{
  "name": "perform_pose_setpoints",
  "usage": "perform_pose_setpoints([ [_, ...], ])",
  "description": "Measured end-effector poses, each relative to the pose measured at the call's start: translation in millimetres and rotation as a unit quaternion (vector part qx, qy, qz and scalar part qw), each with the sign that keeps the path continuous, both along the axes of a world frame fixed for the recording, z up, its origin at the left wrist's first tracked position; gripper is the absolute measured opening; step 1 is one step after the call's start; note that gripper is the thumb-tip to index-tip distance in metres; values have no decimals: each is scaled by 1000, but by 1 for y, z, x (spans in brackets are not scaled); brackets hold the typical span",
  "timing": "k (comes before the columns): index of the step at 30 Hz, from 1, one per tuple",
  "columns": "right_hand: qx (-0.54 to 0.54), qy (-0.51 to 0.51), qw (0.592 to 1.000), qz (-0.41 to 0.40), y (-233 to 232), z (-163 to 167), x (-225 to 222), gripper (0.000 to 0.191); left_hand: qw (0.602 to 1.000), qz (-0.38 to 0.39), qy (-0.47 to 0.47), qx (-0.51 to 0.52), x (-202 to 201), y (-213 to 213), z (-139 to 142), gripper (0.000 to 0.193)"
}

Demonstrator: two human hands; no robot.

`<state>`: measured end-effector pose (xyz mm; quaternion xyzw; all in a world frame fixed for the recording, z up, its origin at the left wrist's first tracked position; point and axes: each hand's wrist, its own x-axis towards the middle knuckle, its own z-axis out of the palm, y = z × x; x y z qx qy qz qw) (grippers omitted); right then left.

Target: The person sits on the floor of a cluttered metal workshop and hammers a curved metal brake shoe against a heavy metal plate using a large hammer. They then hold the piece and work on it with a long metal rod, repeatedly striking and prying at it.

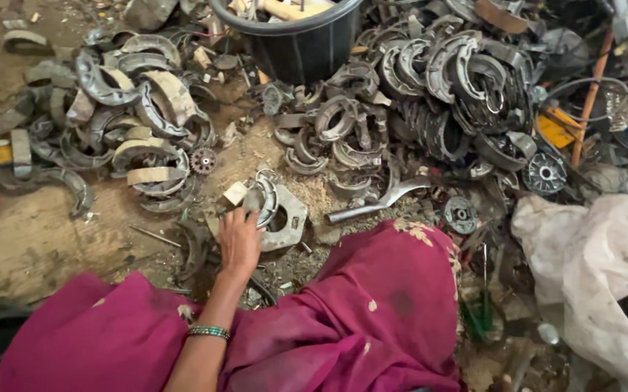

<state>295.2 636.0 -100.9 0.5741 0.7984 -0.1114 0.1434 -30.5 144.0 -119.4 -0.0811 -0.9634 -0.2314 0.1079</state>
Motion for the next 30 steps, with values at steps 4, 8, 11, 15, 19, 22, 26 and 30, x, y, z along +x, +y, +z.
perform_pose_setpoints([
  [4,-91,237,967,3,2,11,-6,51,1000,-6,-8,3,-11,-3,-6,46],
  [8,-281,508,808,100,-28,68,-39,48,999,-3,-27,21,-24,-16,-8,44],
  [11,-432,577,672,173,-95,124,-93,38,996,-2,-81,34,-31,-32,-3,44],
  [15,-451,519,718,106,-209,177,-177,38,992,-17,-109,63,-39,-51,7,45],
  [19,-503,492,692,160,-298,168,-256,29,991,-29,-112,62,-51,-68,13,45],
  [22,-423,365,803,207,-344,115,-304,31,993,-42,-94,60,-62,-81,13,40],
  [26,-253,349,782,451,-375,44,-323,38,996,-48,-70,-9,-70,-93,7,21],
  [30,-312,338,785,415,-373,49,-310,36,997,-39,-69,-7,-68,-97,-1,19],
])
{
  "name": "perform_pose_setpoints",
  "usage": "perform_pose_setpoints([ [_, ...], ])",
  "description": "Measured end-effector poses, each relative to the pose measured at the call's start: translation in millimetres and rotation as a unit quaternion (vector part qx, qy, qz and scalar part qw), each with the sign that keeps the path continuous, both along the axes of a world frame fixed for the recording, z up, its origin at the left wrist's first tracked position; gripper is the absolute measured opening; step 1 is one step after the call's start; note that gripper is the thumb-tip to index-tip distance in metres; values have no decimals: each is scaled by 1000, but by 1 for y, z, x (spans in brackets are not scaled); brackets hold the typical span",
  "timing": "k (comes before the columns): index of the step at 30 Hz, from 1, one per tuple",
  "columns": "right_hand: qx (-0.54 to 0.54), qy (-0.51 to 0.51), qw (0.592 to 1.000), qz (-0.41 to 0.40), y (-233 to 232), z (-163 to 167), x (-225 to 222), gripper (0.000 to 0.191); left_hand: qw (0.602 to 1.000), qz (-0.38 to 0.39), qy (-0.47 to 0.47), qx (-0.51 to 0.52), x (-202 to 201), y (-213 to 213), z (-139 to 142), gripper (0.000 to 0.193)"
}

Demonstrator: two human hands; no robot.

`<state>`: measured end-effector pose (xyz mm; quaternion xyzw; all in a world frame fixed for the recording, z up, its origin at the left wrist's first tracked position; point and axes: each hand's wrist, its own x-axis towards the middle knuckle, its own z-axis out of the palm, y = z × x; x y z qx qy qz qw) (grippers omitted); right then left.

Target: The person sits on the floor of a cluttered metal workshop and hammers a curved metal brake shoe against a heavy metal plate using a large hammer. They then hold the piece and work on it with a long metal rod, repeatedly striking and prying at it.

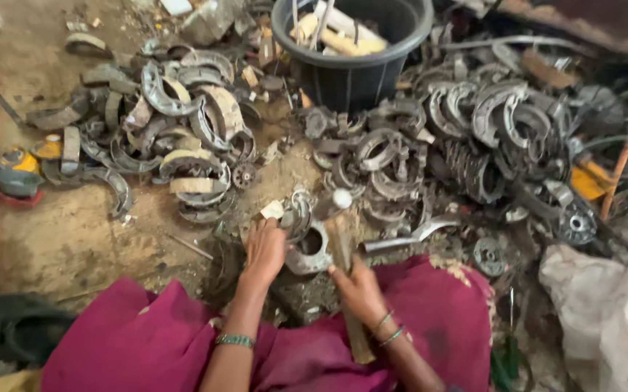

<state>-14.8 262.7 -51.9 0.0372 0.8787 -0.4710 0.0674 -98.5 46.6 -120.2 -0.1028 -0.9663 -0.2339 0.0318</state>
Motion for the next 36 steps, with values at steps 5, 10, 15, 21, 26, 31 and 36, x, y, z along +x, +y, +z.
perform_pose_setpoints([
  [5,-101,27,988,-114,6,86,-10,28,999,12,-11,28,-9,2,-4,37],
  [10,-149,256,952,-71,13,109,-36,35,1000,11,-19,4,-28,4,-4,42],
  [15,33,-48,997,-42,-2,17,-49,35,999,25,-28,-29,-27,1,-15,25],
  [21,-51,13,996,-70,19,3,-40,28,997,44,45,-34,-25,4,-24,14],
  [26,-140,72,977,-141,28,101,-50,26,998,21,-55,12,-42,0,-9,36],
  [31,-230,294,926,-64,16,141,-67,28,998,21,-51,4,-55,-3,0,36],
  [36,70,-39,995,-54,-23,61,-80,30,998,28,-58,-29,-56,-11,-12,30],
])
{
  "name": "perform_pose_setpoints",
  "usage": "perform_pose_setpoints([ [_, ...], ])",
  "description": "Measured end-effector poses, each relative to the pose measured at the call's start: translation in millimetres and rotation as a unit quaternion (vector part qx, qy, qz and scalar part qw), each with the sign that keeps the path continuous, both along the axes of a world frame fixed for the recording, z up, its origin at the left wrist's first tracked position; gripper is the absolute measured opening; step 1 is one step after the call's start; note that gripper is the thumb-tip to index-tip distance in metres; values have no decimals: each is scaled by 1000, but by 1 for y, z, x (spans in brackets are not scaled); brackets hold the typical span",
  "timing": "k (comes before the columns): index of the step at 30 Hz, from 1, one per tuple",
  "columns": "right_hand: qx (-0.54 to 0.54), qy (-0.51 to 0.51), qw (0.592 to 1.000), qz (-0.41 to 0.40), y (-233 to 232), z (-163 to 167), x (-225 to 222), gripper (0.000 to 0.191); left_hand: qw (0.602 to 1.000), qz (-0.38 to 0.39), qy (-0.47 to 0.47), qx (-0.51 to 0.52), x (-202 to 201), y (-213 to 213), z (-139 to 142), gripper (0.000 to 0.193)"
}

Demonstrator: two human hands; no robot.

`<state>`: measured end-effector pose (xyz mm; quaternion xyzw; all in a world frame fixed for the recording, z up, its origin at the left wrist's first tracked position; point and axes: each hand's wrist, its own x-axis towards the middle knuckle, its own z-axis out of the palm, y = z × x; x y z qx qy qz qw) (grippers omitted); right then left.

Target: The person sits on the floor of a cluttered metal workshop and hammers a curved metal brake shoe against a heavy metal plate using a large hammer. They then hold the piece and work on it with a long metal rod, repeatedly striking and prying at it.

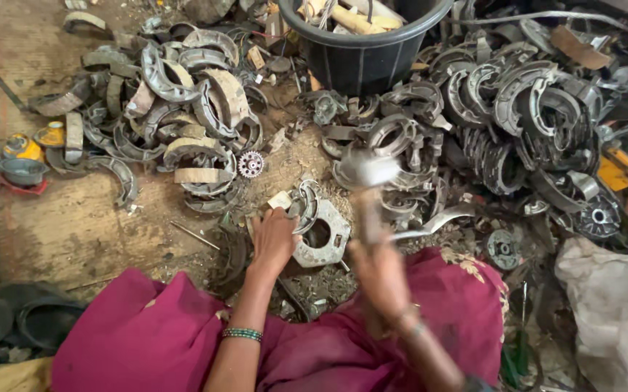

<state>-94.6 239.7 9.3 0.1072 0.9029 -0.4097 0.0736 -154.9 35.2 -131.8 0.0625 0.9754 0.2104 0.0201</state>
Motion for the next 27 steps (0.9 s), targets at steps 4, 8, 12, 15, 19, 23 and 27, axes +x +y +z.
perform_pose_setpoints([
  [4,20,18,998,51,1,-40,11,39,997,75,-5,-16,2,-14,0,38],
  [8,-129,-33,989,-64,24,3,27,29,992,80,-33,91,12,-6,12,36],
  [12,-156,112,979,-68,24,77,28,26,995,9,67,73,18,13,32,17],
  [15,-198,229,953,-19,23,107,34,26,992,15,56,107,15,12,34,22],
  [19,-176,148,971,-62,22,72,32,32,985,21,39,165,5,2,16,30],
  [23,-70,-32,997,-3,8,-21,18,36,985,-6,81,149,3,1,1,12],
  [27,22,150,982,109,10,-66,27,35,993,-14,70,89,9,3,7,14],
])
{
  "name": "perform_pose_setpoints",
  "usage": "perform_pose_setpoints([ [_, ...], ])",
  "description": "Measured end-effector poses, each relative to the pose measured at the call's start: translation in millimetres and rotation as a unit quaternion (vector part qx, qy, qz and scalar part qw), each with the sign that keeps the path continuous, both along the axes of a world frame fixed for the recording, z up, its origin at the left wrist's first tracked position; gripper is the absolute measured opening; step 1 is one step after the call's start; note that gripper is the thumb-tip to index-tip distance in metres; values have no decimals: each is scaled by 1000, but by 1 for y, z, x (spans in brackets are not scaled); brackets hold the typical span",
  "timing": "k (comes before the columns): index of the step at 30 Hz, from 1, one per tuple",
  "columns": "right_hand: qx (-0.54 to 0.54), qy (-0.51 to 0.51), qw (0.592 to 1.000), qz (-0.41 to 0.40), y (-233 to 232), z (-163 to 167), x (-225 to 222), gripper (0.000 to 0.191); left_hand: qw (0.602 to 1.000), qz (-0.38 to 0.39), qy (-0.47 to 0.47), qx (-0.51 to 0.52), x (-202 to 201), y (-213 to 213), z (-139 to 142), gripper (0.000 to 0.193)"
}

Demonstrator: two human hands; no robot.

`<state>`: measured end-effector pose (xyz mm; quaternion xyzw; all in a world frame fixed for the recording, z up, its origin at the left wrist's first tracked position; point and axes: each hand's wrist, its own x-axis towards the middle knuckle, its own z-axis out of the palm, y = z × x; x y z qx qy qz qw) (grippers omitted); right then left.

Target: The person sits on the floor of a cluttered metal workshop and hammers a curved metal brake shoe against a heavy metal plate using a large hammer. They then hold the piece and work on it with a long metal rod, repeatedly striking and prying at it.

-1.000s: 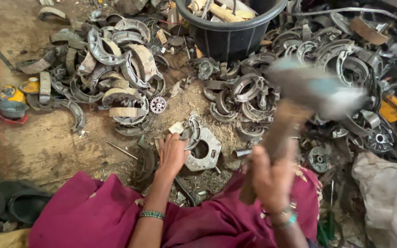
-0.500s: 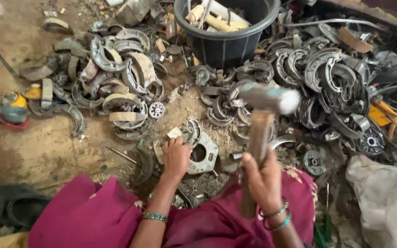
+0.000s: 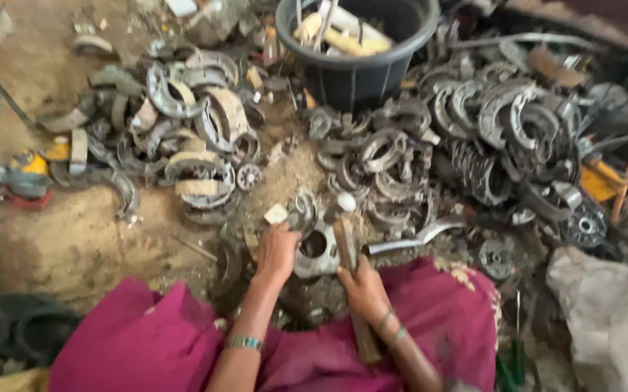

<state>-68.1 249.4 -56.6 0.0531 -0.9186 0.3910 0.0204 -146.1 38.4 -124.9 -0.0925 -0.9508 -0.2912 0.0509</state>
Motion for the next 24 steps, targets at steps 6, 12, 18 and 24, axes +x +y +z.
perform_pose_setpoints([
  [6,-168,-200,952,-160,20,76,16,31,999,7,9,40,5,4,17,21],
  [12,-277,151,948,-47,30,146,-11,29,1000,0,9,21,-14,5,14,18],
  [18,-56,-18,997,-56,-12,64,-24,43,999,25,8,28,-15,-2,5,14],
  [24,-49,-106,991,-71,2,46,-5,39,997,73,-8,21,-6,-7,7,16],
])
